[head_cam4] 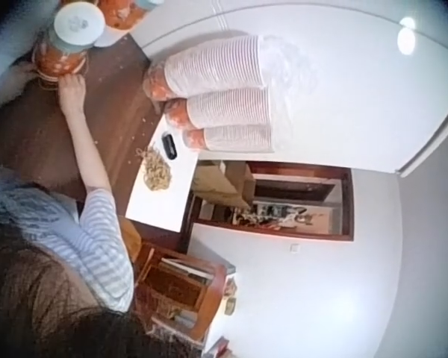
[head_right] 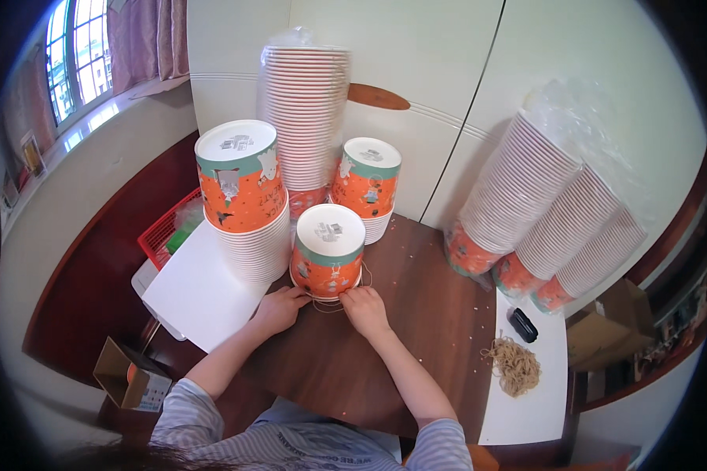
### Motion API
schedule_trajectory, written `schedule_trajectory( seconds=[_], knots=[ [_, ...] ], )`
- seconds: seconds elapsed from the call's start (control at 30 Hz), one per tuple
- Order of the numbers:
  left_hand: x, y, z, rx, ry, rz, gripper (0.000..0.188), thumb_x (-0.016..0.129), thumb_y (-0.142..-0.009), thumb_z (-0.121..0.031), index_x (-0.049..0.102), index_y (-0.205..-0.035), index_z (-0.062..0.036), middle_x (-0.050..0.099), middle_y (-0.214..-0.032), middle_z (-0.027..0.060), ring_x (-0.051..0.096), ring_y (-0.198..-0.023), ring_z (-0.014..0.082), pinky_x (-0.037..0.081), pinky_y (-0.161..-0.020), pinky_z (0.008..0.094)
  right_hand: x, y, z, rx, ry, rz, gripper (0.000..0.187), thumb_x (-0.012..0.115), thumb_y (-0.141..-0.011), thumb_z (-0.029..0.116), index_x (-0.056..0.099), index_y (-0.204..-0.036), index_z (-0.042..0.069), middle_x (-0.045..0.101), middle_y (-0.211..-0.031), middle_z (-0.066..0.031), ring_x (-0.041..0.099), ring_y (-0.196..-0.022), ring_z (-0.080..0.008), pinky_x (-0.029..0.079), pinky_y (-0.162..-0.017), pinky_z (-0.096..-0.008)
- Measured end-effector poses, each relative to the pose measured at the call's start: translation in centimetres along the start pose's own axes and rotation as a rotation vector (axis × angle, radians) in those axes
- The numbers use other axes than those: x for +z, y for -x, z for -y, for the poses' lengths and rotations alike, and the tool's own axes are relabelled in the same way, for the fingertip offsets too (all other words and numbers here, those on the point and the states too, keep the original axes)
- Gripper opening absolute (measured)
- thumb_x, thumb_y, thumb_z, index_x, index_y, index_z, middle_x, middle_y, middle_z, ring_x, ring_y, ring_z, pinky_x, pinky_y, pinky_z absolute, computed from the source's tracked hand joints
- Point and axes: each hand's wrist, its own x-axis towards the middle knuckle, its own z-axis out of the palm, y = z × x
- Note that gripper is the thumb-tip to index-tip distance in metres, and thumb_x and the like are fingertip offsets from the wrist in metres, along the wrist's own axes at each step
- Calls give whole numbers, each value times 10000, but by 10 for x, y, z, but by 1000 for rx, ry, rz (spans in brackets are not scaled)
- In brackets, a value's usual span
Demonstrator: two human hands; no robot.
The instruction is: Attach string handles to paper cups for packaging.
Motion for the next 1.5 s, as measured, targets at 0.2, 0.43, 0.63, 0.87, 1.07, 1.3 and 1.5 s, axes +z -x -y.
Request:
schedule_trajectory(
  seconds=[0.2,0.43,0.63,0.87,1.07,1.3,1.5],
  knots=[
    [2,9,12,-25,-60,-100,292,489,-697,-51,631,-946,-105,584,-935,-7,535,-802,198,476,-669,294,1,-2,-1,-12,8,23,73,619,-703,130,593,-765,100,562,-720,-12,560,-712,-162,421,-690,-298],
    [4,6,12,-40,-62,-112,295,497,-673,-50,631,-930,-105,585,-926,-13,512,-786,189,463,-670,283,2,-4,2,9,4,-17,76,633,-688,119,591,-748,100,552,-699,-14,558,-694,-163,422,-659,-295],
    [3,6,11,-31,-37,-126,296,503,-666,-45,631,-925,-107,585,-922,-15,510,-778,191,463,-672,282,3,-3,5,30,7,-32,80,636,-681,111,593,-746,96,550,-696,-16,557,-685,-163,424,-648,-293],
    [3,5,10,-30,-41,-127,296,503,-665,-43,634,-922,-110,588,-926,-19,513,-777,191,468,-659,281,4,-3,6,58,-37,-67,86,635,-678,104,592,-749,85,553,-698,-30,567,-681,-181,452,-619,-303],
    [1,4,8,-27,-46,-147,293,499,-670,-43,634,-920,-112,594,-920,-15,517,-772,192,469,-658,282,3,0,6,145,-71,-2,76,634,-707,118,592,-750,72,584,-734,-52,579,-714,-205,471,-646,-319],
    [-44,-18,-21,-47,64,-311,182,563,-687,-72,612,-862,-79,588,-904,44,543,-816,223,470,-692,318,-30,21,-2,408,-221,-117,82,598,-752,124,598,-803,60,606,-831,-68,578,-787,-249,459,-718,-346],
    [-101,-104,-60,194,75,-480,270,590,-692,-102,548,-952,-39,550,-936,103,533,-872,269,454,-707,377,-63,57,1,528,-331,-82,78,580,-749,91,592,-810,43,597,-839,-92,556,-848,-270,444,-749,-358]
  ],
)
